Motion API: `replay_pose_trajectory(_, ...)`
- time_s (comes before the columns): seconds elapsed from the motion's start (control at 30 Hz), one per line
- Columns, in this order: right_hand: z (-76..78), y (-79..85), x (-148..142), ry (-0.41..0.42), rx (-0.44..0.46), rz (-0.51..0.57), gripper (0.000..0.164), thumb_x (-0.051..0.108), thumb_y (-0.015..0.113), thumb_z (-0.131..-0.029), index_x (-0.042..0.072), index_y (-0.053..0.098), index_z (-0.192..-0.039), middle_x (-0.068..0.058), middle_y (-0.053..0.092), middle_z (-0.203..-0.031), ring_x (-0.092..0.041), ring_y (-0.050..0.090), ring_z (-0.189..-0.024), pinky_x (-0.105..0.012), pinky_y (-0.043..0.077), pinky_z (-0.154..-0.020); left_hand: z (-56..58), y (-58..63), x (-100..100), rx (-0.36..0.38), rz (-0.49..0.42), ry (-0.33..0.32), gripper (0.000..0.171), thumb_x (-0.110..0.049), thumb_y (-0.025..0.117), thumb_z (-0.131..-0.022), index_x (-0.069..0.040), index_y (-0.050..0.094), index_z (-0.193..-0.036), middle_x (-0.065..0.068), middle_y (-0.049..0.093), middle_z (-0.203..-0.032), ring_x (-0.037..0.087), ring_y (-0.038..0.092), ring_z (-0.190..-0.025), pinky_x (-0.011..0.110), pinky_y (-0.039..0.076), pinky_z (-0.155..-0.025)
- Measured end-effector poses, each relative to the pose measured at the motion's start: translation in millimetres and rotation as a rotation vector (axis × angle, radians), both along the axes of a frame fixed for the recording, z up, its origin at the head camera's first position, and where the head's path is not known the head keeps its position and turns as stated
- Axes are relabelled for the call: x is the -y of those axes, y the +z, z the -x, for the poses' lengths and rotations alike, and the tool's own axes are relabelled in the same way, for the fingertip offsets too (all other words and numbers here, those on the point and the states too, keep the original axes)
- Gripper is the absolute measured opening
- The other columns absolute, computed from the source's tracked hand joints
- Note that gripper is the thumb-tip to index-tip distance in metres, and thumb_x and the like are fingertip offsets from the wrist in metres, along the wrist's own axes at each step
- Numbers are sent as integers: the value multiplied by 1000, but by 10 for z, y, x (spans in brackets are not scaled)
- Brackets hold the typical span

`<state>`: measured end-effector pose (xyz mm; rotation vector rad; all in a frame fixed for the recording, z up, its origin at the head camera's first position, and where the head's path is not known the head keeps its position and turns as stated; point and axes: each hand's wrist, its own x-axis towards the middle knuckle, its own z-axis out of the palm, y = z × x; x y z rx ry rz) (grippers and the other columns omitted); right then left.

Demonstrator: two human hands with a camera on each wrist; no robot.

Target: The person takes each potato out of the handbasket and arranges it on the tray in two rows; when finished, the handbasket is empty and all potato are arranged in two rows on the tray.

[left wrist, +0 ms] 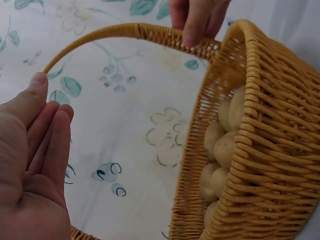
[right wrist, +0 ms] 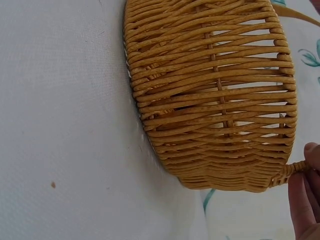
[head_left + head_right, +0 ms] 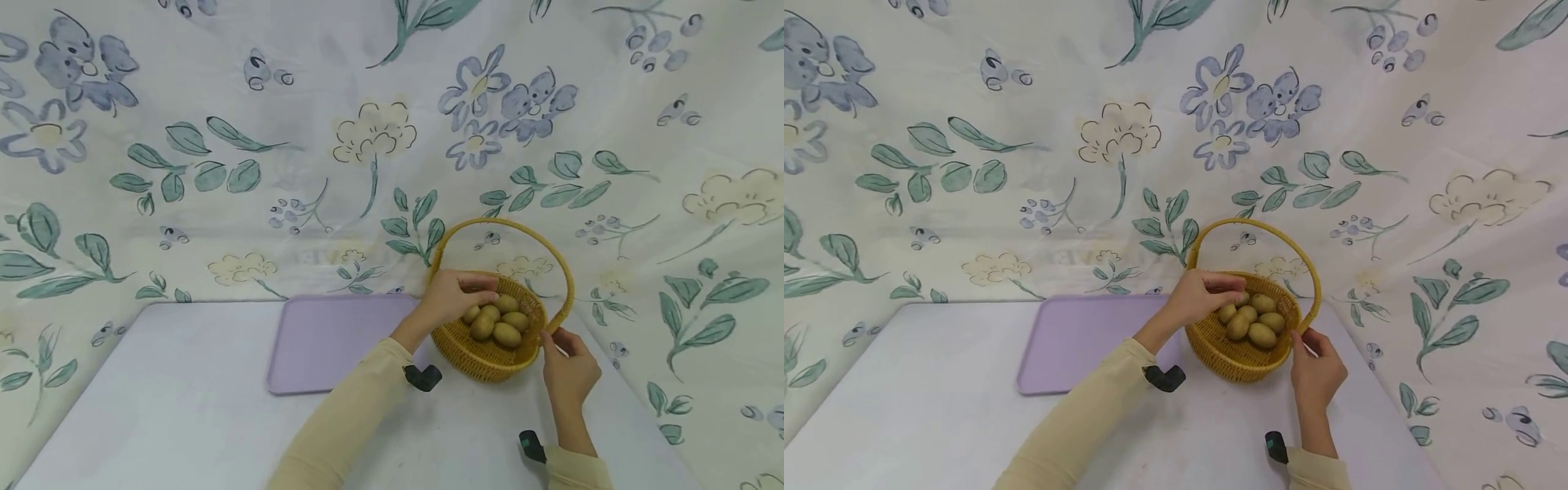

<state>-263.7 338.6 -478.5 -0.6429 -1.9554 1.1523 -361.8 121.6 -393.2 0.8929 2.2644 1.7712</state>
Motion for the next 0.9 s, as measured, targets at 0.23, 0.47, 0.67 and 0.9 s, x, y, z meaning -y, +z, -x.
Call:
replay_pose_trajectory(0.23,-9,-20,1,3,29,20,27,22,79,-91,0,76,-107,-16,77,-104,26,55,-66,-1,49,-60,145,-78,-190,32,-31,-10,32,-35,81,-88,-22,80,-116,-12,79,-109,-2,71,-100,18,57,-89)
replay_pose_trajectory(0.47,21,-15,1,13,-42,1,23,17,80,-89,-2,77,-103,-13,78,-97,23,59,-67,-2,50,-61,301,-81,-356,58,-52,-6,25,-37,80,-89,-28,81,-112,-15,78,-108,-3,69,-103,19,56,-92)
replay_pose_trajectory(0.67,53,-50,0,18,-46,10,22,17,80,-90,-1,77,-102,25,66,-80,22,60,-67,-3,51,-61,451,-106,-445,20,-93,17,25,-32,79,-90,-24,80,-114,-9,79,-111,0,71,-101,19,57,-90)
replay_pose_trajectory(0.9,51,-54,-1,-10,-51,-2,21,16,79,-90,-1,77,-101,36,57,-77,25,58,-69,-1,50,-63,600,-200,-613,29,-122,6,26,-33,79,-90,-22,81,-114,-8,79,-111,-1,70,-98,18,57,-89)
